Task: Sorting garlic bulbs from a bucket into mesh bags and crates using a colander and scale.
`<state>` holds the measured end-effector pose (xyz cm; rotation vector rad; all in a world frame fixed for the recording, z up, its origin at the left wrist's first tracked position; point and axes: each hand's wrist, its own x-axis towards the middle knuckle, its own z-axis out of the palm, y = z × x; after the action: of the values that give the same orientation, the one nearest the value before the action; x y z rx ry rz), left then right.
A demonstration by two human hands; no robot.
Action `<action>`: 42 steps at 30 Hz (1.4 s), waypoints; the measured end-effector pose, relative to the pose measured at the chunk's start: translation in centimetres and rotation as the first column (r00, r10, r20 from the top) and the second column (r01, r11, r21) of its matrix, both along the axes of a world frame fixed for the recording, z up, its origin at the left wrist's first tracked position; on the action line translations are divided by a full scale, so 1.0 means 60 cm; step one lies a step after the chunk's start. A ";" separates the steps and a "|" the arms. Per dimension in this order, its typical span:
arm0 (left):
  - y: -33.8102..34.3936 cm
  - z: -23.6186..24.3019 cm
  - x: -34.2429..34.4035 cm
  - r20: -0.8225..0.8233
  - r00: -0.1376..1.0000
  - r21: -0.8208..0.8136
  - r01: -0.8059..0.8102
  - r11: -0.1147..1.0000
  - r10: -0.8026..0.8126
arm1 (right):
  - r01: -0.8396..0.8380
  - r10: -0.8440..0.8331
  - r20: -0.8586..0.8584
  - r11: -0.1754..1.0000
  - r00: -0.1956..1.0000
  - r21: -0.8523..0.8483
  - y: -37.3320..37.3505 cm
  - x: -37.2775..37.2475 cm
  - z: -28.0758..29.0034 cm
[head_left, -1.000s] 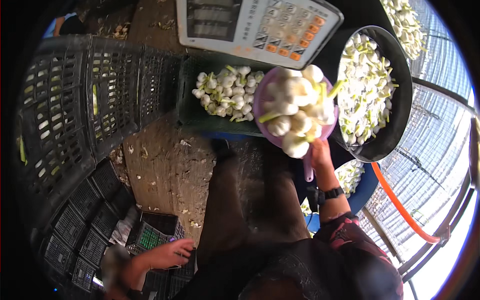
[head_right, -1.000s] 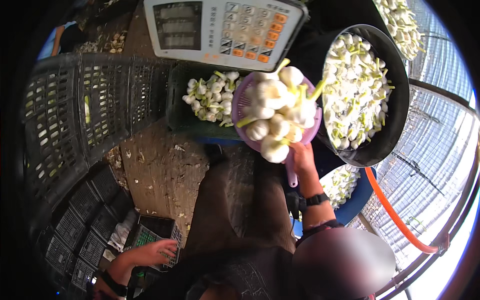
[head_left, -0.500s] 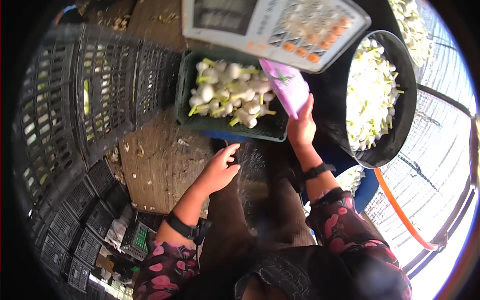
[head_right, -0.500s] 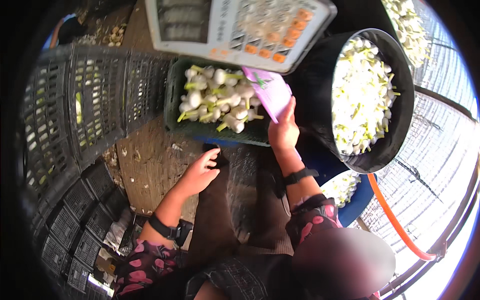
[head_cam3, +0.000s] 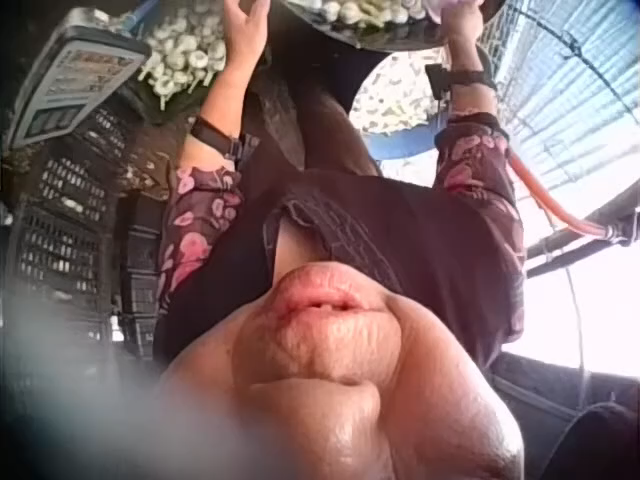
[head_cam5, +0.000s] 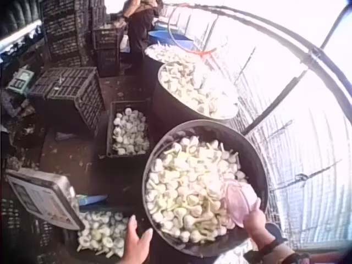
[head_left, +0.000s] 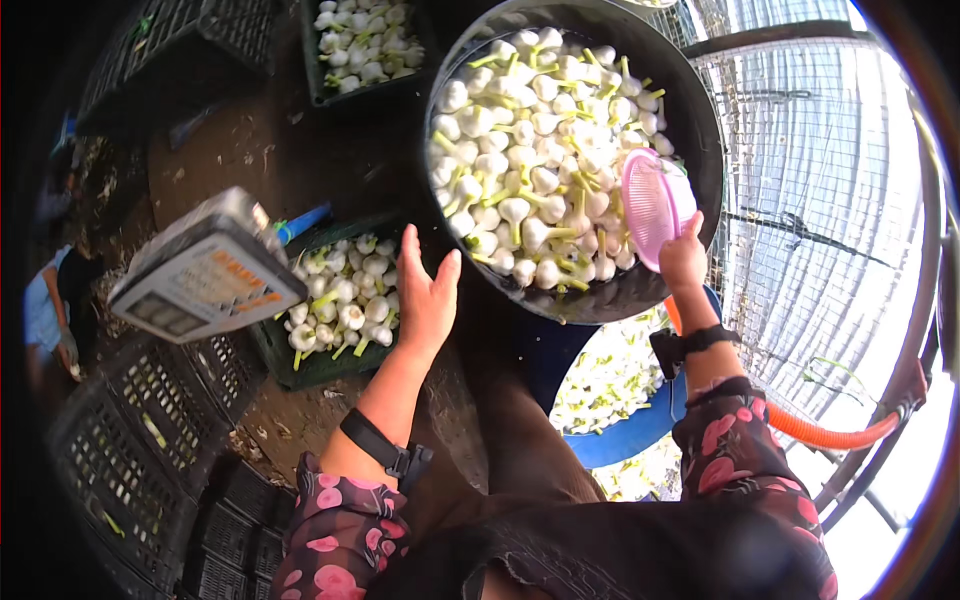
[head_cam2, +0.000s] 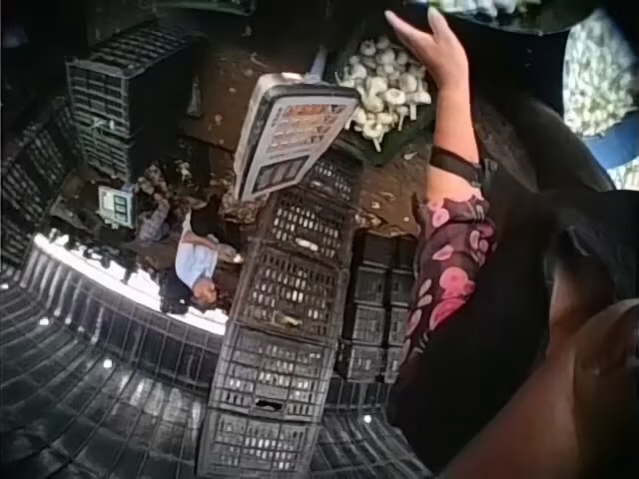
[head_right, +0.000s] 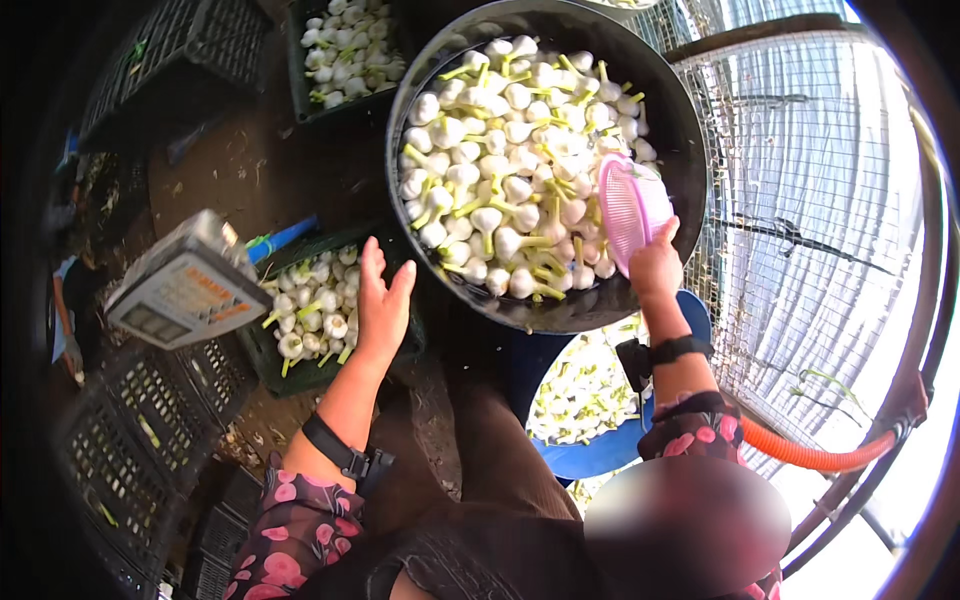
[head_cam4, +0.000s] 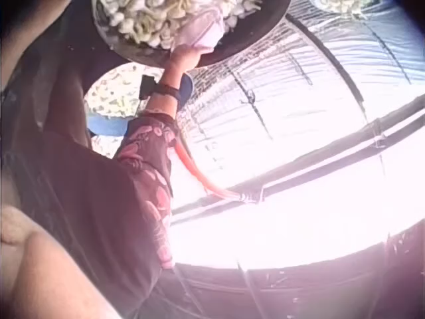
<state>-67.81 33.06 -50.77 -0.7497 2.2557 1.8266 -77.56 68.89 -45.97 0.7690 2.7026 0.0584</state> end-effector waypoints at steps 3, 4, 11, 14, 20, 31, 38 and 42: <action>0.027 -0.024 -0.063 -0.033 0.999 -0.086 -0.045 0.995 0.042 | 0.119 -0.103 0.098 0.976 0.990 -0.183 0.027 -0.025 -0.114; 0.034 -0.037 -0.087 -0.091 0.995 -0.059 -0.050 0.997 0.044 | 0.226 -0.200 0.114 0.922 0.973 -0.314 0.028 -0.032 -0.153; 0.094 -0.065 -0.122 -0.113 0.989 -0.424 -0.137 0.895 0.098 | 0.518 -0.565 0.406 0.045 0.719 -0.854 -0.034 -0.022 -0.378; 0.089 -0.062 -0.120 -0.102 0.993 -0.447 -0.105 0.889 0.066 | 0.585 -0.366 0.509 0.130 0.779 -0.801 -0.057 -0.040 -0.406; 0.088 -0.058 -0.125 -0.071 0.997 -0.476 -0.060 0.878 0.030 | 0.520 -0.456 0.493 -0.074 0.741 -0.851 -0.102 -0.091 -0.374; 0.084 -0.064 -0.117 -0.117 0.993 -0.507 -0.063 0.860 0.004 | 0.400 -0.532 0.414 -0.148 0.739 -0.904 -0.067 -0.037 -0.292; 0.067 -0.064 -0.105 -0.127 0.991 -0.422 -0.009 0.907 -0.049 | 0.321 -0.532 0.400 -0.237 0.747 -0.917 -0.055 -0.007 -0.271; 0.010 -0.057 -0.024 0.019 0.965 -0.280 0.255 0.926 -0.260 | 0.190 -0.561 0.293 -0.236 0.775 -0.953 -0.062 0.000 -0.246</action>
<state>-69.24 33.69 -54.19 -0.4438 2.5179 1.4217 -77.53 65.18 -60.73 0.9642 1.4861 -2.1439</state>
